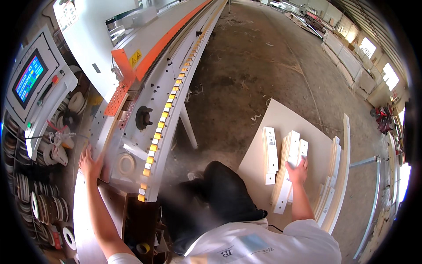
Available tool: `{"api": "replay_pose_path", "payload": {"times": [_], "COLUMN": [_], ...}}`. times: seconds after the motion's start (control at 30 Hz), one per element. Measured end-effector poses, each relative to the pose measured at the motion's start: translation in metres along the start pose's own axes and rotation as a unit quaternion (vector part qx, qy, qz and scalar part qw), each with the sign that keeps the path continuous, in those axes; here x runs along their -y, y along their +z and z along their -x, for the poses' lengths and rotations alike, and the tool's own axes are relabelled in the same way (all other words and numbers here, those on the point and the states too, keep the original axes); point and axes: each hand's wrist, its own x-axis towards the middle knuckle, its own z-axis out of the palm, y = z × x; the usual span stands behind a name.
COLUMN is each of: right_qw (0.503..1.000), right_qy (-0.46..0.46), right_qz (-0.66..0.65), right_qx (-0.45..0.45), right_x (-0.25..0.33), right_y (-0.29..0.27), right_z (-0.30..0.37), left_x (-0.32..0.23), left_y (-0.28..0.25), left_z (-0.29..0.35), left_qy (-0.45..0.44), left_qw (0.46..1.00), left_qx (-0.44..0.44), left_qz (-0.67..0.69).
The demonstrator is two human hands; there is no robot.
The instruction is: The person feeds long, thin white wooden strips into a machine with a conveyor belt and digital display. The person then retrieves the processed strips and stacks them on a nearby surface. The task involves repetitive handling of the wood pieces and operating the machine controls.
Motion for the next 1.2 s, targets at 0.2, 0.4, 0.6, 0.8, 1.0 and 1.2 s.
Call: {"api": "replay_pose_path", "payload": {"times": [0.2,0.4,0.6,0.8,1.0,1.2], "right_qw": [1.000,1.000,1.000,1.000,1.000,1.000], "right_qy": [-0.001,0.005,0.012,0.008,0.010,0.016], "right_qz": [-0.003,0.003,-0.010,-0.001,0.000,-0.007], "right_qx": [-0.003,-0.004,0.000,0.009,0.013,0.022], "right_x": [0.002,0.003,0.007,0.005,0.003,0.009], "right_y": [0.000,0.000,-0.001,-0.001,-0.005,-0.009], "right_z": [0.000,-0.001,0.001,0.001,0.002,0.003], "left_x": [0.007,-0.001,0.002,0.002,0.002,0.007], "left_y": [0.007,-0.002,0.001,0.000,0.004,0.005], "left_z": [0.000,-0.001,0.001,0.000,-0.001,0.000], "left_qy": [0.007,0.001,-0.006,-0.002,0.003,0.005], "left_qw": [1.000,1.000,1.000,1.000,1.000,1.000], "left_qx": [-0.020,-0.005,-0.006,-0.004,-0.009,-0.015], "left_qz": [0.016,0.007,-0.004,-0.001,0.009,0.009]}}
